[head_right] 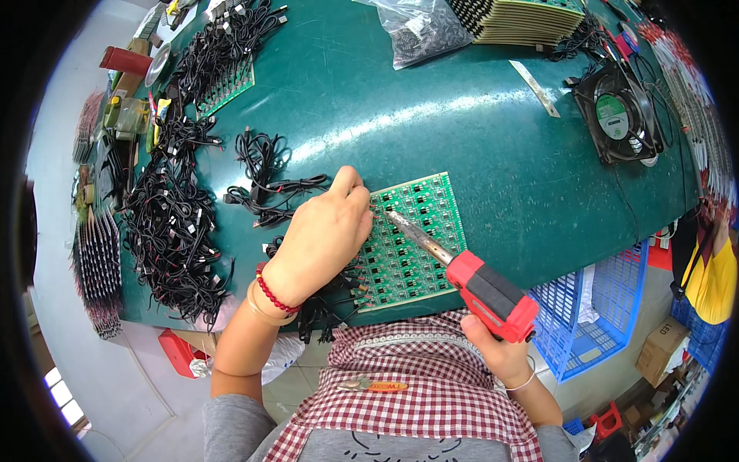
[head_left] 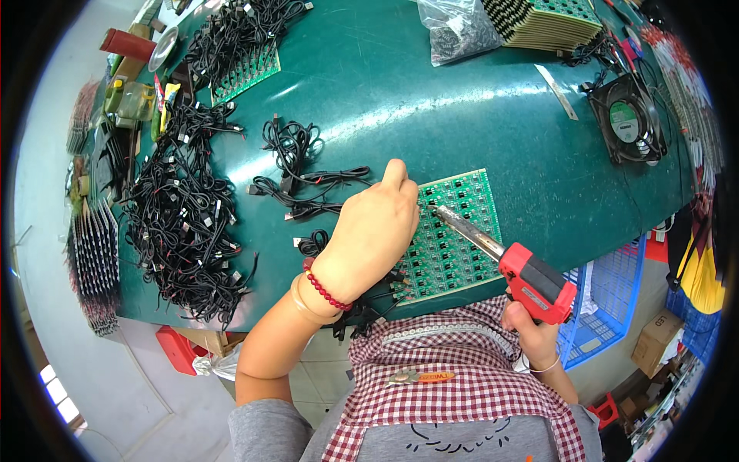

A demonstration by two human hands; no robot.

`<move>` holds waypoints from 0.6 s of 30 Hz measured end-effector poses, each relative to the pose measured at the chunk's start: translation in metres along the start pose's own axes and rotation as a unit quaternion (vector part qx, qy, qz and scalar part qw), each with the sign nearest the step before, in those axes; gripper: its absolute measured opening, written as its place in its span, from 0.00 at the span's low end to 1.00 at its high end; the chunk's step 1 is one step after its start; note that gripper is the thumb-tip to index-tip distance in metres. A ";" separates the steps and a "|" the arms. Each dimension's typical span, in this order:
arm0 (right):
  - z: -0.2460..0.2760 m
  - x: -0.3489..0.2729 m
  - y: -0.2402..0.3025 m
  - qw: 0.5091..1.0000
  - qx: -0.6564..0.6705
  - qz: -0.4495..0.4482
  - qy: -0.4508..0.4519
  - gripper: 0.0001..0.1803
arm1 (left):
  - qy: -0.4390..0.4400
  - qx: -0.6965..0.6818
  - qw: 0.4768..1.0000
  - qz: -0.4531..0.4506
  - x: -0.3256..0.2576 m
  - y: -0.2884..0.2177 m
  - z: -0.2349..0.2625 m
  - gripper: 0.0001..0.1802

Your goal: The person solders electronic components and wire harnesses onto a printed circuit board using a soldering iron.

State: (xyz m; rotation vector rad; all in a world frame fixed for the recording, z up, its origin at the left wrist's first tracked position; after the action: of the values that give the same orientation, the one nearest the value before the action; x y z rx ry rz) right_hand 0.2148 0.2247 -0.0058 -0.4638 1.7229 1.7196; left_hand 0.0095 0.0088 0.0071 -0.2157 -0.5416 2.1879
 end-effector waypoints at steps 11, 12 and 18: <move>-0.010 0.004 0.000 0.996 -0.052 0.072 -0.016 0.09 | 0.000 0.002 1.000 0.003 0.001 0.000 -0.003 0.06; -0.009 0.004 0.000 0.994 -0.066 0.083 -0.012 0.10 | -0.001 0.003 1.000 0.003 0.001 0.000 -0.003 0.07; -0.006 0.003 0.005 0.997 -0.006 0.081 -0.015 0.20 | 0.004 0.005 1.000 0.003 0.002 0.001 -0.005 0.07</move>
State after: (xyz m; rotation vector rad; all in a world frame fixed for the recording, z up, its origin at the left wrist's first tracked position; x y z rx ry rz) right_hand 0.2078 0.2202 -0.0045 -0.3074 1.7713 1.8409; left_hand 0.0091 0.0116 0.0017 -0.2210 -0.5248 2.1935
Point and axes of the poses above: each hand's wrist, its own x-axis towards the middle knuckle, its own z-axis out of the back of the hand, y = z × x, the point moved 1 cm from there along x, towards the middle knuckle, and after that the axes turned 14 degrees about -z, right-handed, at the moved point
